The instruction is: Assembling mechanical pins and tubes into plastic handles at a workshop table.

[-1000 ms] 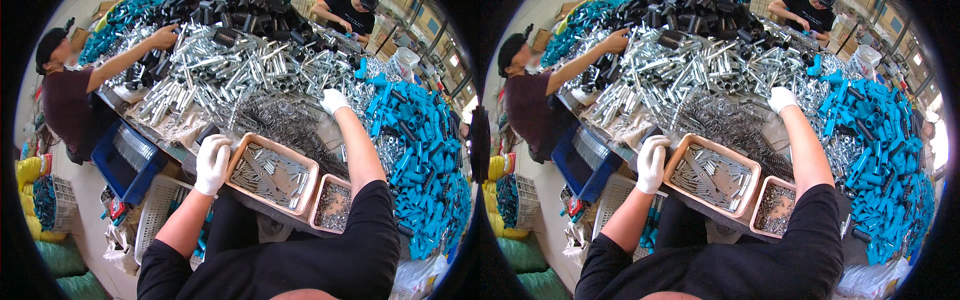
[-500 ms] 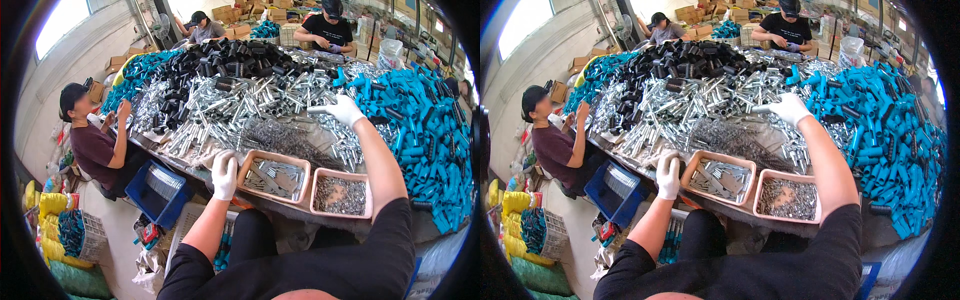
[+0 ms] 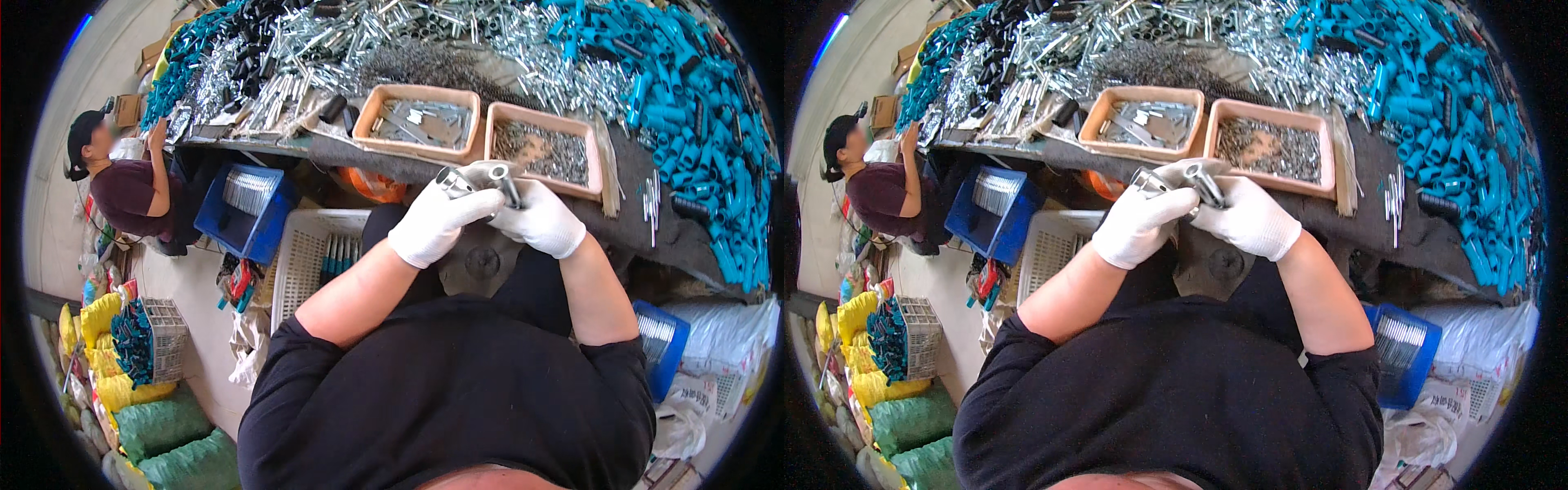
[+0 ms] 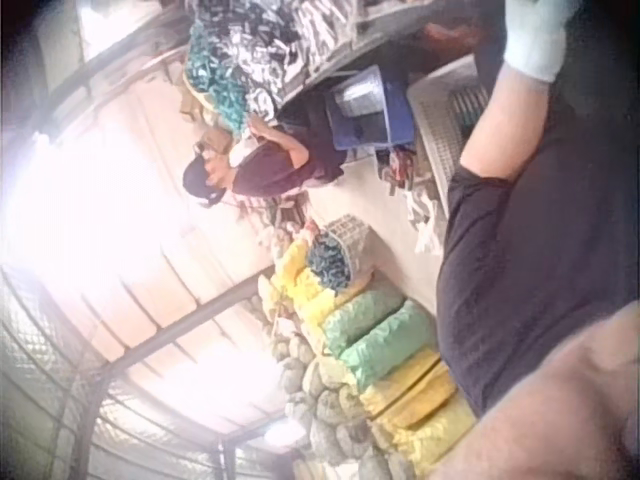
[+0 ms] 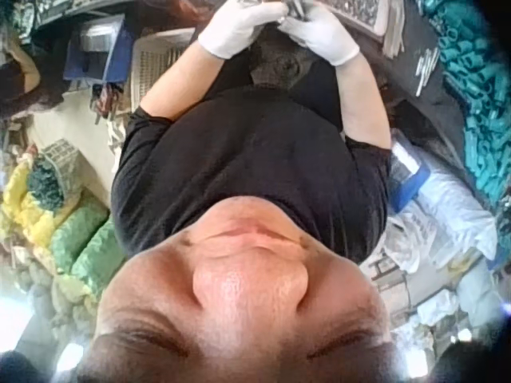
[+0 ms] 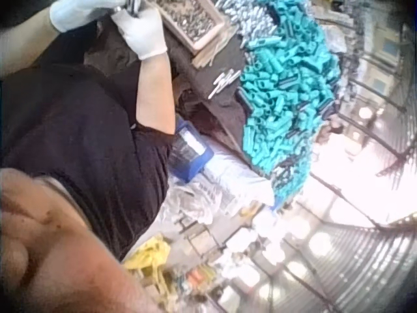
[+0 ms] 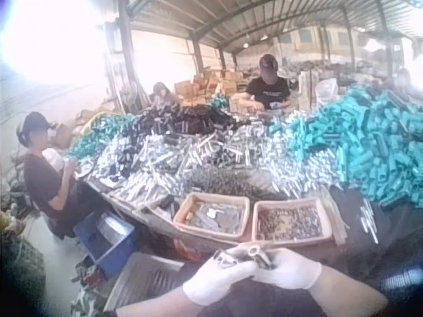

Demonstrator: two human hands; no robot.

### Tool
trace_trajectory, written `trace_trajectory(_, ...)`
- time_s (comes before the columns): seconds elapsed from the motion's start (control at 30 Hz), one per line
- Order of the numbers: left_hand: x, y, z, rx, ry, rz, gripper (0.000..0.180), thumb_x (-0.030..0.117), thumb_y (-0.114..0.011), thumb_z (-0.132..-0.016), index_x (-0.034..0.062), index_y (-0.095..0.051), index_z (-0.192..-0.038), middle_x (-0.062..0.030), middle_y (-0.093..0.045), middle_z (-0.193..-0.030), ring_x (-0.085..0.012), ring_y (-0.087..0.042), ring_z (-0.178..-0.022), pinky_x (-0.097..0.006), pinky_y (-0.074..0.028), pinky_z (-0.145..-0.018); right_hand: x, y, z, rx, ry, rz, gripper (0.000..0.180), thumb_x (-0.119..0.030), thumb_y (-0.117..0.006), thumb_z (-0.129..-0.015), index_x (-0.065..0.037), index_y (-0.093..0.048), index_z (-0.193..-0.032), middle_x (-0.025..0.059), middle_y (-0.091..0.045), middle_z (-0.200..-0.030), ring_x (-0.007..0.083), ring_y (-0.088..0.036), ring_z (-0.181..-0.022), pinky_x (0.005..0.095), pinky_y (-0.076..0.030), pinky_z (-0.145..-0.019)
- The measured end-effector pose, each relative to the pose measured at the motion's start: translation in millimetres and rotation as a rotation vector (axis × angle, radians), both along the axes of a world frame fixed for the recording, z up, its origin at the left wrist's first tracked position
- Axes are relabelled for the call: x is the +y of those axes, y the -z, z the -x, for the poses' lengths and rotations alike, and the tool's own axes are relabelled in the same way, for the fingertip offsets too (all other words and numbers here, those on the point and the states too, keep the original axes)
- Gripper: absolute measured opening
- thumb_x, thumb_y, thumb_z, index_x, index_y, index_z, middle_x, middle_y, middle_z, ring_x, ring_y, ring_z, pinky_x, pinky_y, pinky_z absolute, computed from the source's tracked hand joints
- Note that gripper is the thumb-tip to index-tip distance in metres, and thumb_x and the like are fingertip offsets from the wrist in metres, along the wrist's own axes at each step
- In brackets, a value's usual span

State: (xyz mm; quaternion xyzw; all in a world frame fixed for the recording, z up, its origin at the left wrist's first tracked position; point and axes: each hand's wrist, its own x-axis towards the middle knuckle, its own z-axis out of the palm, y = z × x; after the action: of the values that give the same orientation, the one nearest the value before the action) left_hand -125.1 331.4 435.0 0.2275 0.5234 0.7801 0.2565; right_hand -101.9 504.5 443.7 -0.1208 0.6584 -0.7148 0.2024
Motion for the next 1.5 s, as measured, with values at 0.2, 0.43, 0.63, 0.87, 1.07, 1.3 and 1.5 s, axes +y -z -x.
trace_trajectory(0.2,-6,-3,-34,0.111,-0.201,0.280,0.023,0.016,-0.062,-0.087,0.0012,-0.063,-0.105,-0.0033,-0.066,-0.091,-0.0095,-0.060,-0.083,-0.024,-0.047,-0.074,8,31,-33,-0.015,-0.060,-0.134,0.033,-0.014,-0.066,-0.084,0.000,-0.057,-0.112,0.0056,-0.065,-0.089,0.0098,-0.060,-0.077,0.0259,-0.050,-0.071)
trace_trajectory(0.43,-9,9,-43,0.057,-0.391,0.321,0.018,0.018,-0.062,-0.089,0.0019,-0.064,-0.096,-0.0033,-0.065,-0.085,-0.0097,-0.060,-0.077,-0.026,-0.048,-0.068,10,42,-68,0.098,0.042,-0.281,0.020,-0.016,-0.056,-0.092,0.001,-0.059,-0.102,0.0080,-0.064,-0.077,0.0138,-0.062,-0.061,0.0272,-0.050,-0.059)
trace_trajectory(0.63,-7,25,-33,-0.260,-0.427,0.081,0.035,0.039,-0.048,-0.096,0.0068,-0.057,-0.107,-0.0030,-0.062,-0.092,-0.0135,-0.058,-0.076,-0.028,-0.047,-0.064,13,41,-83,0.177,0.003,-0.488,0.017,-0.017,-0.054,-0.094,0.000,-0.059,-0.091,0.0074,-0.061,-0.064,0.0177,-0.061,-0.056,0.0305,-0.048,-0.056)
trace_trajectory(0.87,-3,33,-30,-0.352,-0.370,-0.309,0.028,0.028,-0.043,-0.099,0.0042,-0.052,-0.112,-0.0159,-0.059,-0.107,-0.0370,-0.055,-0.110,-0.056,-0.042,-0.098,19,57,-98,0.175,0.031,-0.426,0.015,-0.017,-0.056,-0.092,-0.002,-0.058,-0.089,0.0147,-0.058,-0.062,0.0225,-0.061,-0.056,0.0335,-0.047,-0.056)
trace_trajectory(1.07,4,49,-30,-0.248,-0.459,-0.162,0.025,0.014,-0.053,-0.095,0.0020,-0.049,-0.116,-0.0173,-0.056,-0.115,-0.0307,-0.059,-0.109,-0.046,-0.049,-0.091,33,61,-100,0.385,0.093,-0.496,0.019,-0.022,-0.056,-0.091,-0.004,-0.061,-0.095,0.0198,-0.064,-0.079,0.0374,-0.065,-0.076,0.0413,-0.051,-0.066)
trace_trajectory(1.3,32,43,-52,-0.162,-0.418,0.012,0.027,0.025,-0.047,-0.099,0.0058,-0.048,-0.119,-0.0107,-0.058,-0.106,-0.0350,-0.056,-0.114,-0.049,-0.047,-0.096,36,88,-95,0.412,0.114,-0.309,0.026,-0.026,-0.054,-0.092,-0.001,-0.062,-0.097,0.0178,-0.065,-0.076,0.0299,-0.065,-0.070,0.0397,-0.050,-0.065)
trace_trajectory(1.5,62,40,-68,-0.060,-0.235,0.148,0.036,0.023,-0.045,-0.100,0.0060,-0.037,-0.130,-0.0134,-0.059,-0.109,-0.0327,-0.057,-0.112,-0.044,-0.047,-0.096,54,92,-102,0.093,0.151,0.034,0.028,-0.030,-0.053,-0.095,-0.004,-0.064,-0.099,0.0046,-0.056,-0.062,0.0123,-0.055,-0.055,0.0287,-0.049,-0.055)
